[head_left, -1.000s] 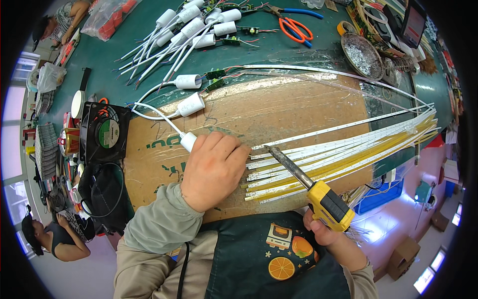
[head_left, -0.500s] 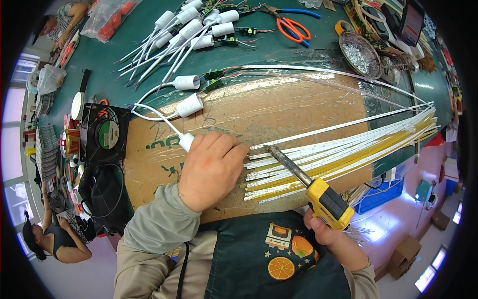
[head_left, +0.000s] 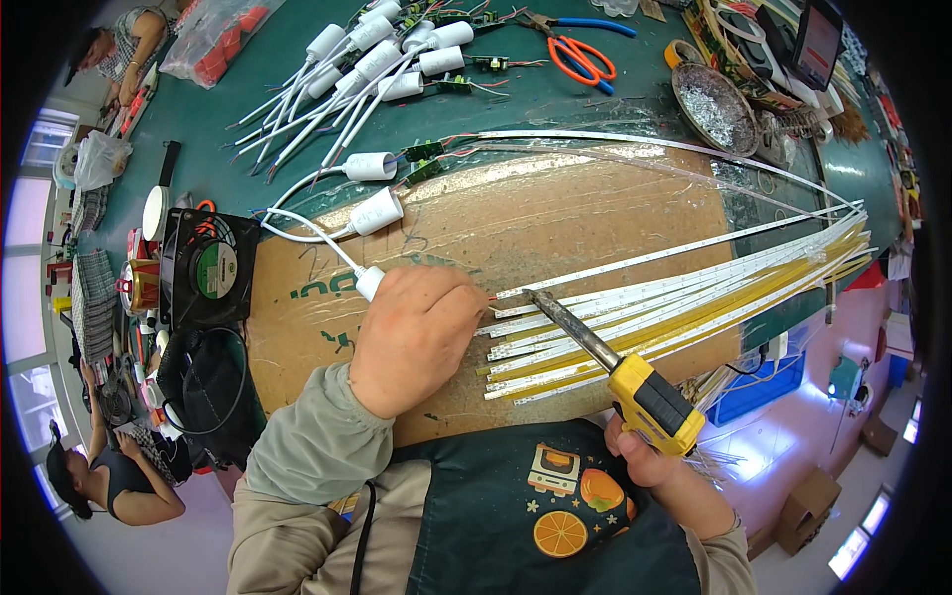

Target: The person solders electrical wires and sockets onto LED light strips and PCB boards using a soldering iron.

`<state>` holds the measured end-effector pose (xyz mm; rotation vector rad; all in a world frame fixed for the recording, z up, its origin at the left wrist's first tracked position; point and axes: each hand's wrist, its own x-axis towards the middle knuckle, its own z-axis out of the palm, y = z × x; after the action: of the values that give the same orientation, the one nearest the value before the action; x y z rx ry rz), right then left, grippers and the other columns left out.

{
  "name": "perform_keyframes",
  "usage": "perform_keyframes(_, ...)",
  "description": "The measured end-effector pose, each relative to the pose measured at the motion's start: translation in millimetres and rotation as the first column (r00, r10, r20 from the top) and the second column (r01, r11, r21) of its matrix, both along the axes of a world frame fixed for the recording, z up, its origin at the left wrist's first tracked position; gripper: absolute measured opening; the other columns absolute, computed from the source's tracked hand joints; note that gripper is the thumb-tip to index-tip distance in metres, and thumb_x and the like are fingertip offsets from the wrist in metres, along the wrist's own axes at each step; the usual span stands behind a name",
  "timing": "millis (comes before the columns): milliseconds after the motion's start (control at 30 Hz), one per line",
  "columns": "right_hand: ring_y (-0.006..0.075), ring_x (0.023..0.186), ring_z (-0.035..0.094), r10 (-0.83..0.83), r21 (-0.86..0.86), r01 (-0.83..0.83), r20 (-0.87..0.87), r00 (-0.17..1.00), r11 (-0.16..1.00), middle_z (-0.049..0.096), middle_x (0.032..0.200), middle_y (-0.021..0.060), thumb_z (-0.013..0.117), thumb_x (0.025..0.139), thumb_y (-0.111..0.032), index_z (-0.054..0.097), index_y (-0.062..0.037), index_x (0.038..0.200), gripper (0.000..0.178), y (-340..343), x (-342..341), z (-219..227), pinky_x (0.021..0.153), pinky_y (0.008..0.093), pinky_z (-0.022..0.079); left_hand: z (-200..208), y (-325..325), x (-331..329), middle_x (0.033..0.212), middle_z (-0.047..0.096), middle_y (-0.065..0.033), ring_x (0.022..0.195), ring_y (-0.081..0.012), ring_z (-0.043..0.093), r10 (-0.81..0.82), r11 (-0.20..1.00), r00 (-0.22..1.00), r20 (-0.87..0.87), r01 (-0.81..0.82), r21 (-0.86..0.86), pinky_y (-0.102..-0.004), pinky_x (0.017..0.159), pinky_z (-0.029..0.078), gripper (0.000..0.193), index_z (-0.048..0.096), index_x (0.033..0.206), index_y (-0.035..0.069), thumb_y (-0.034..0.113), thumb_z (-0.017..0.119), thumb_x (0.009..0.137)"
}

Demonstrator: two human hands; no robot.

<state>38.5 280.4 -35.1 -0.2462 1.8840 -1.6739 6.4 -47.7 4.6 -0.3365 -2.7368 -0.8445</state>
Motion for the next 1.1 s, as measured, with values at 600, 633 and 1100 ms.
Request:
perform_keyframes(600, 0.0186, 0.061, 0.057, 0.003, -0.01, -0.003, -0.016, 1.0, 1.0, 0.058, 0.071, 0.0031, 0.066, 0.087, -0.016, 0.061, -0.0063, 0.085, 0.011, 1.5, 2.3, -4.5, 0.056, 0.0321, 0.044, -1.8, 3.0, -0.7, 0.088, 0.065, -0.0081, 0.085, -0.0296, 0.061, 0.02, 1.0, 1.0, -0.007, -0.02, 0.017, -0.0393, 0.079, 0.046, 0.017, 0.065, 0.088, 0.006, 0.0, 0.073, 0.074)
perform_keyframes(633, 0.0185, 0.061, 0.057, 0.001, -0.004, -0.001, -0.014, 1.0, 1.0, 0.058, 0.071, 0.0028, 0.066, 0.087, -0.016, 0.061, -0.0064, 0.086, 0.011, 1.6, 2.5, -4.6, 0.056, 0.032, 0.045, -1.8, 3.0, -0.6, 0.089, 0.065, -0.0081, 0.086, -0.0295, 0.061, 0.019, 1.0, 1.0, 0.003, -0.019, 0.006, -0.0394, 0.079, 0.046, 0.017, 0.066, 0.089, 0.006, 0.001, 0.073, 0.074)
perform_keyframes(1100, 0.0171, 0.064, 0.06, -0.041, -0.034, 0.043, 0.042, 0.998, 0.999, 0.06, 0.072, 0.0026, 0.069, 0.085, -0.014, 0.061, -0.0061, 0.089, 0.012, 0.1, 2.9, -2.2, 0.058, 0.0306, 0.047, -4.8, 10.4, -3.0, 0.096, 0.06, -0.0071, 0.095, -0.0284, 0.057, 0.111, 0.994, 0.994, 0.005, -0.111, -0.007, -0.0384, 0.083, 0.041, 0.014, 0.066, 0.086, 0.006, 0.003, 0.074, 0.075)
